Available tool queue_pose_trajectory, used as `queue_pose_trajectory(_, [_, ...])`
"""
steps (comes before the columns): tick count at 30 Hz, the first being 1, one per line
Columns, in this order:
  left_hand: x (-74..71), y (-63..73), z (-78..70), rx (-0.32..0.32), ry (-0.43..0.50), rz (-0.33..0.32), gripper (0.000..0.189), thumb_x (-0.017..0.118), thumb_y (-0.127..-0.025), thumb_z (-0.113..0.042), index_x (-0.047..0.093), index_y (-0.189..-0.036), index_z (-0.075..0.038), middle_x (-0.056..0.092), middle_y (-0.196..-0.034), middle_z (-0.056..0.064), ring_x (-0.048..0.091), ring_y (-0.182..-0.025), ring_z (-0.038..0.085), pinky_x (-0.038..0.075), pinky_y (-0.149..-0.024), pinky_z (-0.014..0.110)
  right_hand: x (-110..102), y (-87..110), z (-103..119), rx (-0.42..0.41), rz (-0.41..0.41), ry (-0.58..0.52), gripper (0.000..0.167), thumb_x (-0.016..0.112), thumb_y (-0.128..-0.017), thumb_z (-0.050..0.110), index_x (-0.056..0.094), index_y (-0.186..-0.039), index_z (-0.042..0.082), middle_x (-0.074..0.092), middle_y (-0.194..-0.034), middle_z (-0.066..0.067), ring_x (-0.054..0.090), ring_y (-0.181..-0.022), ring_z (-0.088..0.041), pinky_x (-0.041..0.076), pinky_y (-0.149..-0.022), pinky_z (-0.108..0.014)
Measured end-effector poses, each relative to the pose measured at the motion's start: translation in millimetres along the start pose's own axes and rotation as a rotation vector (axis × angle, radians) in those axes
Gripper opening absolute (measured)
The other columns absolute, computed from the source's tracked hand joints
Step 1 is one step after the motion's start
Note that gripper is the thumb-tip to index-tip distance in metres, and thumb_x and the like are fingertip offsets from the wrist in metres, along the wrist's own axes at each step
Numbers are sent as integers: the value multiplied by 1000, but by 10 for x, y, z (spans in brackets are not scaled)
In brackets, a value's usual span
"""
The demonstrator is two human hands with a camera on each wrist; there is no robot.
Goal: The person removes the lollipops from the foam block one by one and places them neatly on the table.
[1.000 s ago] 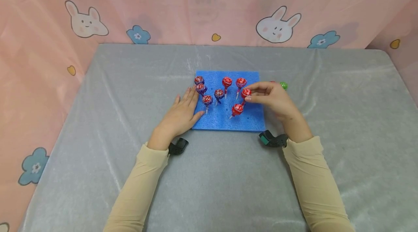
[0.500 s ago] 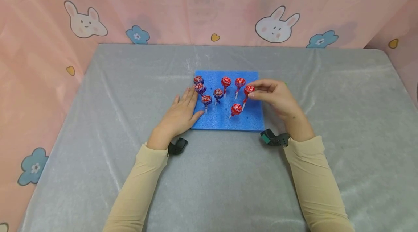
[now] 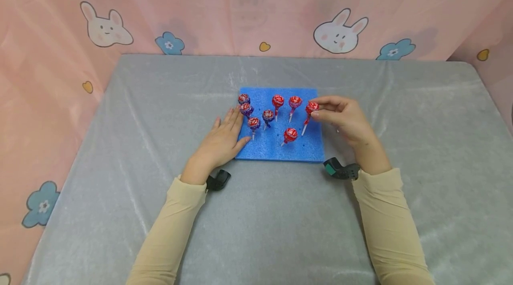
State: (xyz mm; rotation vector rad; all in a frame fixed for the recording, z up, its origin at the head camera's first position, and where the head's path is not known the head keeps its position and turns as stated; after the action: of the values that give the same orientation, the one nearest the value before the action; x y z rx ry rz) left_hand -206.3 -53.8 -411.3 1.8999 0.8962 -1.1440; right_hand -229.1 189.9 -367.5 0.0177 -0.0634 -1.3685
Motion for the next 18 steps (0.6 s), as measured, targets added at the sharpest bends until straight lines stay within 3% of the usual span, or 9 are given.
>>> queue_pose_trajectory(7, [1, -4, 3, 3, 1, -6, 70, 34, -101, -42, 7, -150, 0, -5, -157, 11, -6, -143, 23, 1, -114, 45, -152, 33, 61, -48, -18, -41, 19, 65, -84, -5, 74, -93, 9, 71, -86, 0, 67, -79, -11, 52, -74, -20])
queue_pose_trajectory(18, [0, -4, -1, 4, -3, -4, 69, 33, -101, -42, 7, -150, -1, -6, -157, 11, -7, -143, 23, 1, -114, 45, -369, 76, 142, -84, -65, -248, 25, 57, -85, -16, 74, -92, 1, 70, -84, -5, 67, -75, -13, 54, -71, -23])
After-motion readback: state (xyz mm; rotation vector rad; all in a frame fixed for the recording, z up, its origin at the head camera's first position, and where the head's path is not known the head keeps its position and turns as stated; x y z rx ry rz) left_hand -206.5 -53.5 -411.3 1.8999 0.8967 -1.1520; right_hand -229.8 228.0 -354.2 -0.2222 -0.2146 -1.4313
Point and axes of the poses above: each hand's wrist, its own y-axis away from the middle knuckle, its own x-axis out of the palm, z = x × y, the point moved 8 cm from there along -y, towards the middle knuckle
